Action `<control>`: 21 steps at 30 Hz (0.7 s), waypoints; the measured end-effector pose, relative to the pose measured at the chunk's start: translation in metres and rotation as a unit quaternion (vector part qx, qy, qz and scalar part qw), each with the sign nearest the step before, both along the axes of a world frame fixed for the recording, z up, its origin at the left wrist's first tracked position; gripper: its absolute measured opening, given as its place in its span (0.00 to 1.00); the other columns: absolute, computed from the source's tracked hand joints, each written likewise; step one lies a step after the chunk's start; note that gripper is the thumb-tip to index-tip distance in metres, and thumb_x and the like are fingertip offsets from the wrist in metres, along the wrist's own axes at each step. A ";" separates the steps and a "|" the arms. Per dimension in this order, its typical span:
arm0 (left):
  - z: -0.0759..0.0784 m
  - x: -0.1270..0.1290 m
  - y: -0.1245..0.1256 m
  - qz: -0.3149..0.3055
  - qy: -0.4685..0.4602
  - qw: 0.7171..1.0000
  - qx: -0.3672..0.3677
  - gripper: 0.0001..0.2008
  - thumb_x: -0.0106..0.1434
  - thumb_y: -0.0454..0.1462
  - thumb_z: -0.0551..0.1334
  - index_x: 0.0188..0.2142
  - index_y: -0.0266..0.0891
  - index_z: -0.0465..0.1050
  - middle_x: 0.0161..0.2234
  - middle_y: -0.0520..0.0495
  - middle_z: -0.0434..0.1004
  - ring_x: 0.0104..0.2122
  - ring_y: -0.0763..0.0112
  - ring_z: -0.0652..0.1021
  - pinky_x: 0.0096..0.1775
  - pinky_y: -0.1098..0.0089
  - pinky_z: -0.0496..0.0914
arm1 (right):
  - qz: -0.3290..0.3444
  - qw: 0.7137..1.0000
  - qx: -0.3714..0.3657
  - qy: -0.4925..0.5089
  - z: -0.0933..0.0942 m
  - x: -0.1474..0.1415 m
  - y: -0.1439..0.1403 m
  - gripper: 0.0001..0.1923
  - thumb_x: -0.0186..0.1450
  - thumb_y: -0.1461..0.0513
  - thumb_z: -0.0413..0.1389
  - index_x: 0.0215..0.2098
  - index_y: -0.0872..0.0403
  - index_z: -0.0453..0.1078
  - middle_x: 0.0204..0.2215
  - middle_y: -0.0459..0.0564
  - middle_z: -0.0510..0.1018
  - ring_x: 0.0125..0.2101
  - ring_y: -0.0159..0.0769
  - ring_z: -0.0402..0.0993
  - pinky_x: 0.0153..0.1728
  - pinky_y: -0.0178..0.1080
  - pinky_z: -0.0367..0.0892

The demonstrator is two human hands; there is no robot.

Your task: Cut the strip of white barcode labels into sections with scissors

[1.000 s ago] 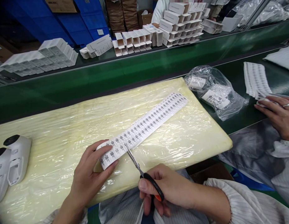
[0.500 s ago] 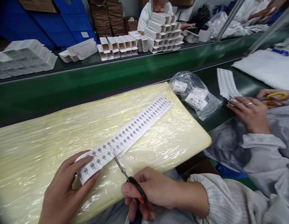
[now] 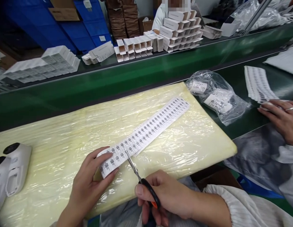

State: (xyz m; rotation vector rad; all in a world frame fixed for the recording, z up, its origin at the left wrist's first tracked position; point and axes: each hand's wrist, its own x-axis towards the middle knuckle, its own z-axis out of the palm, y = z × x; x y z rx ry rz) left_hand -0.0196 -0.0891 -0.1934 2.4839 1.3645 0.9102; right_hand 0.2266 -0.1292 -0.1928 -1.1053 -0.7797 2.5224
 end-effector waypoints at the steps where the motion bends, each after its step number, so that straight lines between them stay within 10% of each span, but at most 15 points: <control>1: 0.000 0.000 0.000 -0.001 -0.002 1.000 -0.003 0.15 0.69 0.37 0.61 0.54 0.41 0.68 0.54 0.41 0.70 0.53 0.66 0.75 0.48 0.72 0.76 | 0.002 1.000 0.003 -0.002 0.001 0.000 0.000 0.40 0.49 0.30 0.61 0.30 0.58 0.68 0.21 0.48 0.77 0.11 0.21 0.62 0.08 0.24 0.55; 21: 0.001 0.001 -0.001 -0.017 -0.014 1.000 -0.016 0.14 0.70 0.35 0.61 0.54 0.41 0.68 0.54 0.41 0.69 0.55 0.69 0.73 0.51 0.74 0.73 | 0.034 0.997 0.023 -0.060 0.008 0.003 0.006 0.32 0.53 0.36 0.64 0.29 0.56 0.65 0.19 0.45 0.74 0.11 0.22 0.61 0.09 0.24 0.56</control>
